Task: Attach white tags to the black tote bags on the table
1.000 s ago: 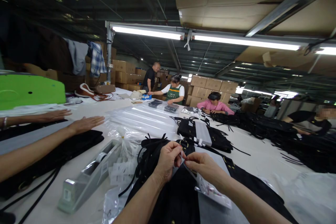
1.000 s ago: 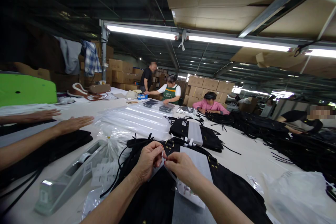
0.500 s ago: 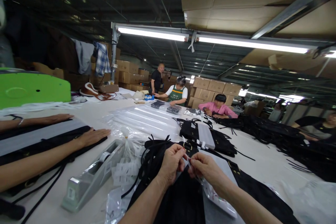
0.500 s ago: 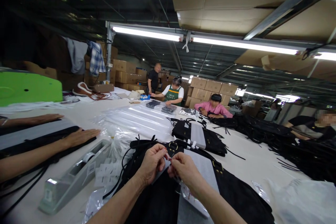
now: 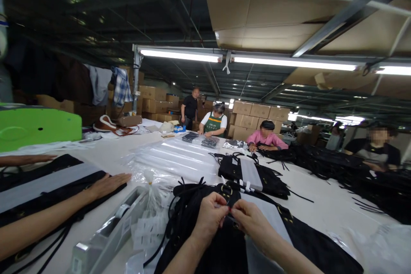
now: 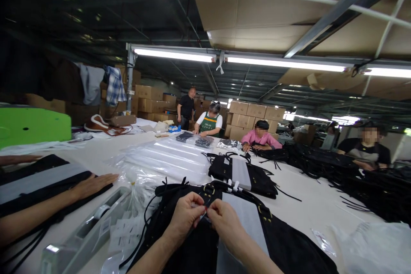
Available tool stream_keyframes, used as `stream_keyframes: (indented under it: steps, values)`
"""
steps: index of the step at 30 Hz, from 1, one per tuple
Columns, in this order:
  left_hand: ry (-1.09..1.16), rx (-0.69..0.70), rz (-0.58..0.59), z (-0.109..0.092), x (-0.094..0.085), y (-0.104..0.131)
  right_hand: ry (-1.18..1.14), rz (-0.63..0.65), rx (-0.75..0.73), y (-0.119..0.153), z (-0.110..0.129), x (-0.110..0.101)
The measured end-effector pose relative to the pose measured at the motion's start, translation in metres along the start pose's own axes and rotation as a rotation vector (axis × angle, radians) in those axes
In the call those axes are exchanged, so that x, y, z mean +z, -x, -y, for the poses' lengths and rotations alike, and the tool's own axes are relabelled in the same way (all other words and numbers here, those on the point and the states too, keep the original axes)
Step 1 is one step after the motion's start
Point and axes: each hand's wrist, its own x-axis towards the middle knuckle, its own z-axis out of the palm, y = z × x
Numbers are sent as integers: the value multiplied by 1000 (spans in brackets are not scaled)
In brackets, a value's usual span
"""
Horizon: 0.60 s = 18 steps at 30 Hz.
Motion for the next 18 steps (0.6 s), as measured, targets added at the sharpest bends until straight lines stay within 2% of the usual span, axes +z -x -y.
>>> stream_keyframes:
  steps: [3,5,9,13,15,18]
  values:
    - [-150,-4,15,3,1,-1,13,-19,-3,-6,-1,0]
    - [-345,-6,12,-1,1,-5,44,-43,-31,-10,1,-2]
    - [-740,26,-26,-28,-2,-26,83,-110,-75,-17,7,-12]
    - [-936,8,-57,-52,-3,-62,65,-162,-51,-22,6,-21]
    - [-1010,-31,-59,-52,0,-76,62,-185,-37,-25,2,-24]
    - [-1065,-90,-34,-40,6,-86,84,-220,-11,-32,-6,-27]
